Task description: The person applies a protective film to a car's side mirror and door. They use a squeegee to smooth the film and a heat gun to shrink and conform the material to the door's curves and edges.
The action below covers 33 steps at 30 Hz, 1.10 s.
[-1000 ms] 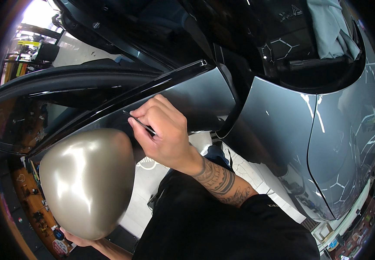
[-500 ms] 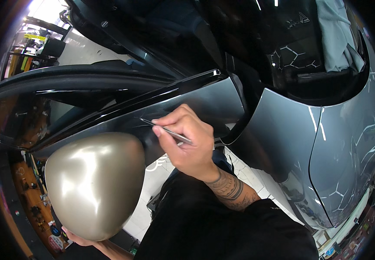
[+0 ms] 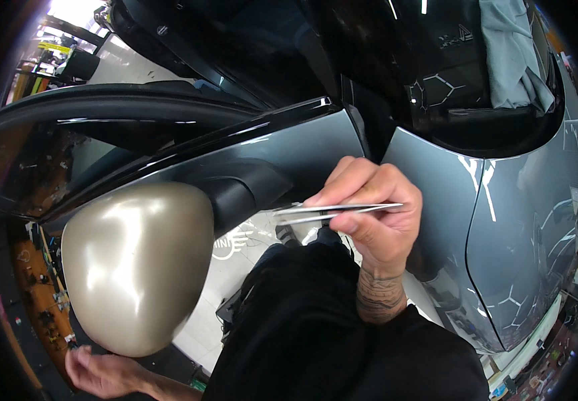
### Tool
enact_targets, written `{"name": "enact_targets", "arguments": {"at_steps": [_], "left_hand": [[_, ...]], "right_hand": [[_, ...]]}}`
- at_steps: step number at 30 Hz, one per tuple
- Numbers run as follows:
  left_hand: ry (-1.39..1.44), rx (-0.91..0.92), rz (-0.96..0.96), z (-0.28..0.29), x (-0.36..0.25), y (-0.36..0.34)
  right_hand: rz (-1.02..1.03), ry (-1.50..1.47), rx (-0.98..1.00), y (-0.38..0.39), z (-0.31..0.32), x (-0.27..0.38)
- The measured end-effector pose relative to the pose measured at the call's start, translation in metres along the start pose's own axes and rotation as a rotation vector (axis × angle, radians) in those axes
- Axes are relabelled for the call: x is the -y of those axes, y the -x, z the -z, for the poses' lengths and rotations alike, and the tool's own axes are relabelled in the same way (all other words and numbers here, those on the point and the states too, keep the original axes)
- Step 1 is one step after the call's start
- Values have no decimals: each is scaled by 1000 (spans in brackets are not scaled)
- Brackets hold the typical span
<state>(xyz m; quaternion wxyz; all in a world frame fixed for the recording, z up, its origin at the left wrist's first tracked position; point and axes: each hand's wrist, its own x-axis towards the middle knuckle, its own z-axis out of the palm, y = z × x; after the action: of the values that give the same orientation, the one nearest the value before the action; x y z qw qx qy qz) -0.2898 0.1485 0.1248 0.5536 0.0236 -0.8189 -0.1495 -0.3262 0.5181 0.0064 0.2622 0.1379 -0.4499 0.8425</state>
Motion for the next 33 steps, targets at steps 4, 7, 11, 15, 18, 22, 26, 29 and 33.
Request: {"name": "enact_targets", "arguments": {"at_steps": [4,7,11,15,18,22,26,29,33], "left_hand": [[674,540,-421,-11,-102,3],[679,1024,-300,-56,-163,21],[848,1363,197,-65,-184,42],[903,1356,581,-63,-183,51],[876,1312,508,-58,-177,52],[751,1171,468,-48,-163,55],[778,1116,229,-29,-156,42],[635,1088,-68,2,-124,15],[521,684,-104,40,-45,-10]], "right_hand": [[5,-133,113,-4,-3,-3],[36,-144,239,-8,5,1],[40,-43,284,-5,9,14],[44,44,324,-4,12,19],[-10,-22,347,-4,9,18],[-91,-92,280,-5,22,7],[-125,30,62,-11,25,-17],[-153,20,-36,-14,8,-38],[-31,267,-1,-23,-7,-56]]}}
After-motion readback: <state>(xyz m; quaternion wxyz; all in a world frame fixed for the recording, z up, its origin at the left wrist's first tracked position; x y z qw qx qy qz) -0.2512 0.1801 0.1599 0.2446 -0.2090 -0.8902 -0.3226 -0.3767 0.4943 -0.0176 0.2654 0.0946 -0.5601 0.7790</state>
